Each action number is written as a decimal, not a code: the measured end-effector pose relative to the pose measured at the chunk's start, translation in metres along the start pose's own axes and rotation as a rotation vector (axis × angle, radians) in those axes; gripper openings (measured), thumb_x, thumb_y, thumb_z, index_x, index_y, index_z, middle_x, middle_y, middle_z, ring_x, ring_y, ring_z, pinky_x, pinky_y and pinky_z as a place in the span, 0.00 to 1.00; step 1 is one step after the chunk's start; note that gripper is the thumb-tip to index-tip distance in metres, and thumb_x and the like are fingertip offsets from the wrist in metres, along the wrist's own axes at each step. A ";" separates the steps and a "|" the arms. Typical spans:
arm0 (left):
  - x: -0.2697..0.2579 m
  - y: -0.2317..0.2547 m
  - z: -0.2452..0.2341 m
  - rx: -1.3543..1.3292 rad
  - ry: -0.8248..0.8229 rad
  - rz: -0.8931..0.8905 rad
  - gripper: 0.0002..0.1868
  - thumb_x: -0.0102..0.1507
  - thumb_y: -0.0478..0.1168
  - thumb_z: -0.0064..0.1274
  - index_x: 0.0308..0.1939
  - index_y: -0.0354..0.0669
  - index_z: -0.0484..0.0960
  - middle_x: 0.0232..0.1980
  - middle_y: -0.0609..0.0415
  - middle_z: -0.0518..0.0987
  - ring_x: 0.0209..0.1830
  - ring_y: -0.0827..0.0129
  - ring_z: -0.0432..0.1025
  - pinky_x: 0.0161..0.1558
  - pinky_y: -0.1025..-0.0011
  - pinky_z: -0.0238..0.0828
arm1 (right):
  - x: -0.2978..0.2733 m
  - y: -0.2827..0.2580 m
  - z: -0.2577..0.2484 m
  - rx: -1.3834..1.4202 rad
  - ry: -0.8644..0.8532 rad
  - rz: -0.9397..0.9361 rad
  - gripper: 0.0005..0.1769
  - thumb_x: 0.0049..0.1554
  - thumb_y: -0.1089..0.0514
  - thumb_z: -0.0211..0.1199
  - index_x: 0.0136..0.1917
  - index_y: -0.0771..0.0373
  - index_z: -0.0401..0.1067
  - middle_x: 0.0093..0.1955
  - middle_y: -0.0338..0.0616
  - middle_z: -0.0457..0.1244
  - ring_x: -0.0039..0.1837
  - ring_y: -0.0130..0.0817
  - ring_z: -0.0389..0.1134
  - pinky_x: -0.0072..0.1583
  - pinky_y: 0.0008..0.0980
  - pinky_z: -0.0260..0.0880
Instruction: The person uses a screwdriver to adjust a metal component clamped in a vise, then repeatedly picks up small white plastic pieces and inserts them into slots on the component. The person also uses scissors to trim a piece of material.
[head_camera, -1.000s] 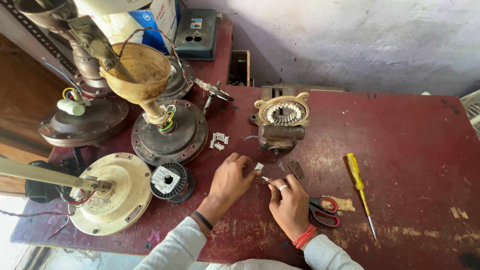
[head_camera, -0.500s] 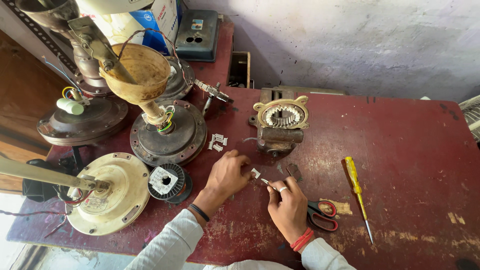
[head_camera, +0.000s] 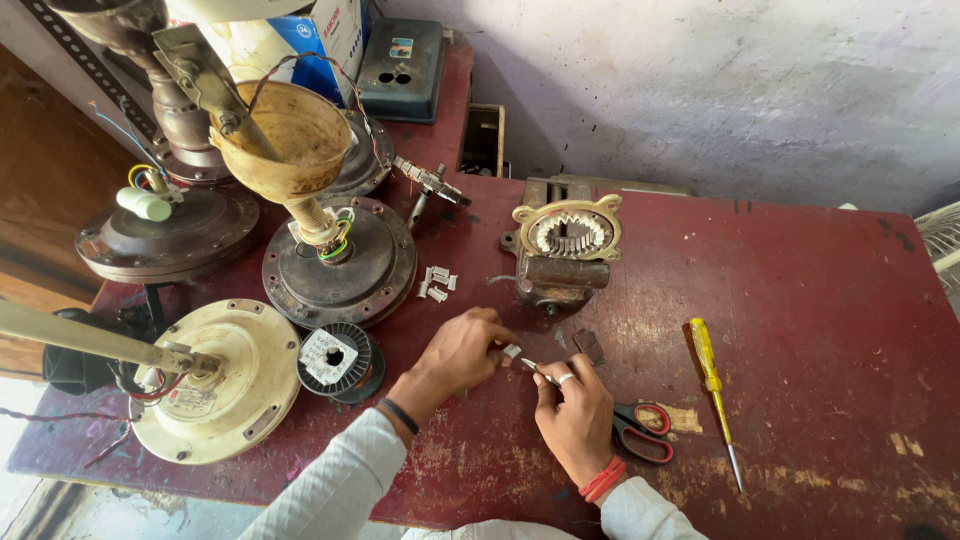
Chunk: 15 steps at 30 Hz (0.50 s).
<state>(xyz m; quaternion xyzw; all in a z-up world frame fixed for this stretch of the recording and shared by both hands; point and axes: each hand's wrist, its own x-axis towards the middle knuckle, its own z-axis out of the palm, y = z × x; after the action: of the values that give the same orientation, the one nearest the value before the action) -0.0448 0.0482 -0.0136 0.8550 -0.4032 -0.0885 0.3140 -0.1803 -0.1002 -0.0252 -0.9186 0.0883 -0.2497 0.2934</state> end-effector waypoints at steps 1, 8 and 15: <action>0.004 -0.003 0.000 -0.017 0.008 0.034 0.16 0.54 0.33 0.62 0.46 0.48 0.90 0.41 0.50 0.83 0.45 0.56 0.77 0.49 0.59 0.74 | -0.001 0.000 0.000 -0.013 -0.006 -0.009 0.03 0.52 0.64 0.69 0.41 0.64 0.76 0.38 0.44 0.62 0.35 0.44 0.67 0.37 0.42 0.65; 0.020 -0.023 -0.009 -0.156 -0.094 -0.109 0.10 0.54 0.37 0.65 0.40 0.45 0.88 0.36 0.52 0.86 0.37 0.60 0.82 0.43 0.63 0.78 | 0.019 0.007 -0.008 0.033 -0.228 -0.145 0.07 0.53 0.63 0.69 0.47 0.62 0.81 0.39 0.46 0.63 0.35 0.44 0.68 0.39 0.43 0.67; 0.027 -0.024 -0.010 -0.046 -0.164 -0.147 0.10 0.51 0.41 0.68 0.35 0.47 0.88 0.34 0.52 0.85 0.37 0.59 0.80 0.41 0.62 0.76 | 0.055 0.012 -0.010 -0.012 -0.413 -0.306 0.09 0.52 0.64 0.67 0.47 0.61 0.82 0.40 0.46 0.64 0.39 0.47 0.69 0.43 0.45 0.69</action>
<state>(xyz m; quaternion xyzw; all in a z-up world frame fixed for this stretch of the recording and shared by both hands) -0.0079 0.0445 -0.0177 0.8647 -0.3617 -0.1900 0.2923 -0.1381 -0.1320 -0.0023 -0.9545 -0.1118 -0.0978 0.2584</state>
